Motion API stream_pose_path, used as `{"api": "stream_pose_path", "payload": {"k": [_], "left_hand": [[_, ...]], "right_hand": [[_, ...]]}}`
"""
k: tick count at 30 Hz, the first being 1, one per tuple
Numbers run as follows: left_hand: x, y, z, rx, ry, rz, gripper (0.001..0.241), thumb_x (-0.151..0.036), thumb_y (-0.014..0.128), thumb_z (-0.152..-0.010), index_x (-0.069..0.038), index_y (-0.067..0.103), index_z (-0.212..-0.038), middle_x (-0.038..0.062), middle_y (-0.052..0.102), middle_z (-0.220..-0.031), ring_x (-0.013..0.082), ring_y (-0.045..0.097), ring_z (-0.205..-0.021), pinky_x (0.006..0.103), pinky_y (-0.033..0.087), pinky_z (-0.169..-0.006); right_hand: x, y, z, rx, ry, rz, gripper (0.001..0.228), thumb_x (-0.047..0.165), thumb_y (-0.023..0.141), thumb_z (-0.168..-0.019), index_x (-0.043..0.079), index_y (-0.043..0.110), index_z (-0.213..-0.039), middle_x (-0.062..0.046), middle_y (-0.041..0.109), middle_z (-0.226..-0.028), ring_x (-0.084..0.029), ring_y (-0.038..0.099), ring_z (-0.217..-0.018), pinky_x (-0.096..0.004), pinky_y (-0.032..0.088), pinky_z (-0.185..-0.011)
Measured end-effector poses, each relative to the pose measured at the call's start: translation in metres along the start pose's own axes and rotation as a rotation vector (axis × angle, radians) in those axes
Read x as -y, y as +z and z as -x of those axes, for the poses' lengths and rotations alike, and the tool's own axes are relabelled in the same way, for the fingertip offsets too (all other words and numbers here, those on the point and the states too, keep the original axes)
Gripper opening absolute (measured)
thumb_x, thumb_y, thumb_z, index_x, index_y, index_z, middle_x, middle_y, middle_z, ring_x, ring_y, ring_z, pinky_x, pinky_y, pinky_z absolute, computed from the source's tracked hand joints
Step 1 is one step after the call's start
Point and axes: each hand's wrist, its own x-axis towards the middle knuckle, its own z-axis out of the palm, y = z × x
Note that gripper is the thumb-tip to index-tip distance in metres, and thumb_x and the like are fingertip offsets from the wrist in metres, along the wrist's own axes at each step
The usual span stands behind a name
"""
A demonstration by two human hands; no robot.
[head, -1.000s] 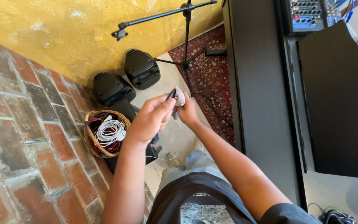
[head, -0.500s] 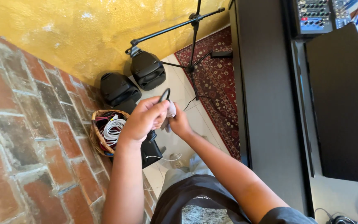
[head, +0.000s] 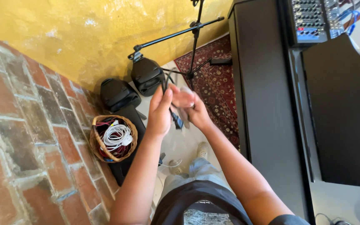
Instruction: Organizing and coiling various electrical and audio cables into a basket and cleaning a power adapter with a cloth.
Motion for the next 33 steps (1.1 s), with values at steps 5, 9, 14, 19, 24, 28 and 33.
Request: {"api": "stream_pose_path", "payload": {"k": [5, 9, 14, 19, 24, 28, 33], "left_hand": [[0.032, -0.007, -0.033, 0.013, 0.178, -0.535, 0.024, -0.024, 0.042, -0.114, 0.0, 0.048, -0.117, 0.023, 0.073, -0.12, 0.0345, 0.073, -0.113, 0.0426, 0.057, -0.099], [0.061, -0.032, -0.039, -0.071, 0.05, -1.152, 0.023, -0.022, 0.046, -0.108, 0.001, 0.047, -0.108, 0.021, 0.079, -0.099, 0.0418, 0.072, -0.094, 0.0487, 0.055, -0.078], [0.077, -0.043, -0.042, -0.089, -0.168, -1.493, 0.028, -0.025, 0.049, -0.103, 0.001, 0.05, -0.111, 0.029, 0.069, -0.086, 0.0502, 0.065, -0.084, 0.0595, 0.049, -0.074], [0.083, -0.055, -0.066, -0.058, -0.35, -1.602, 0.033, -0.03, 0.047, -0.103, 0.002, 0.055, -0.107, 0.029, 0.069, -0.09, 0.0498, 0.065, -0.088, 0.0604, 0.049, -0.078], [0.093, -0.05, -0.09, -0.081, -0.578, -1.63, 0.033, -0.032, 0.048, -0.099, -0.004, 0.066, -0.1, 0.028, 0.069, -0.101, 0.0477, 0.065, -0.099, 0.0582, 0.049, -0.087], [0.099, -0.038, -0.106, -0.197, -0.459, -1.583, 0.037, -0.033, 0.047, -0.101, -0.001, 0.064, -0.1, 0.028, 0.071, -0.098, 0.0483, 0.066, -0.096, 0.0574, 0.05, -0.086], [0.116, -0.029, -0.115, -0.359, -0.385, -1.414, 0.046, -0.045, 0.055, -0.097, 0.0, 0.065, -0.1, 0.028, 0.071, -0.093, 0.0484, 0.066, -0.091, 0.0561, 0.052, -0.081]], "right_hand": [[0.013, -0.013, 0.008, 0.187, -0.011, 0.215, 0.032, 0.006, 0.063, -0.089, 0.004, 0.062, -0.121, -0.004, 0.068, -0.103, -0.013, 0.061, -0.096, -0.03, 0.052, -0.088], [-0.002, -0.02, 0.008, 0.129, 0.062, 0.101, 0.028, 0.005, 0.061, -0.086, 0.004, 0.064, -0.113, -0.002, 0.066, -0.098, -0.012, 0.061, -0.091, -0.028, 0.051, -0.082], [-0.01, -0.021, 0.01, 0.101, 0.115, 0.008, 0.028, 0.003, 0.059, -0.087, 0.005, 0.062, -0.115, -0.001, 0.065, -0.099, -0.012, 0.059, -0.091, -0.028, 0.05, -0.081], [-0.002, -0.032, -0.01, 0.15, -0.017, 0.082, 0.033, 0.0, 0.057, -0.086, 0.003, 0.062, -0.118, -0.006, 0.065, -0.101, -0.014, 0.06, -0.095, -0.031, 0.05, -0.086], [0.011, -0.058, -0.04, 0.347, -0.109, 0.237, 0.032, 0.002, 0.057, -0.086, 0.002, 0.058, -0.118, -0.012, 0.068, -0.095, -0.017, 0.068, -0.09, -0.033, 0.054, -0.08], [-0.023, -0.065, -0.06, 0.313, 0.011, 0.156, 0.027, 0.003, 0.054, -0.089, 0.004, 0.06, -0.115, -0.009, 0.07, -0.093, -0.015, 0.067, -0.085, -0.031, 0.054, -0.077], [-0.047, -0.07, -0.07, 0.059, 0.115, -0.103, 0.037, -0.004, 0.05, -0.091, 0.005, 0.062, -0.125, -0.002, 0.069, -0.109, -0.012, 0.064, -0.1, -0.027, 0.052, -0.089]]}}
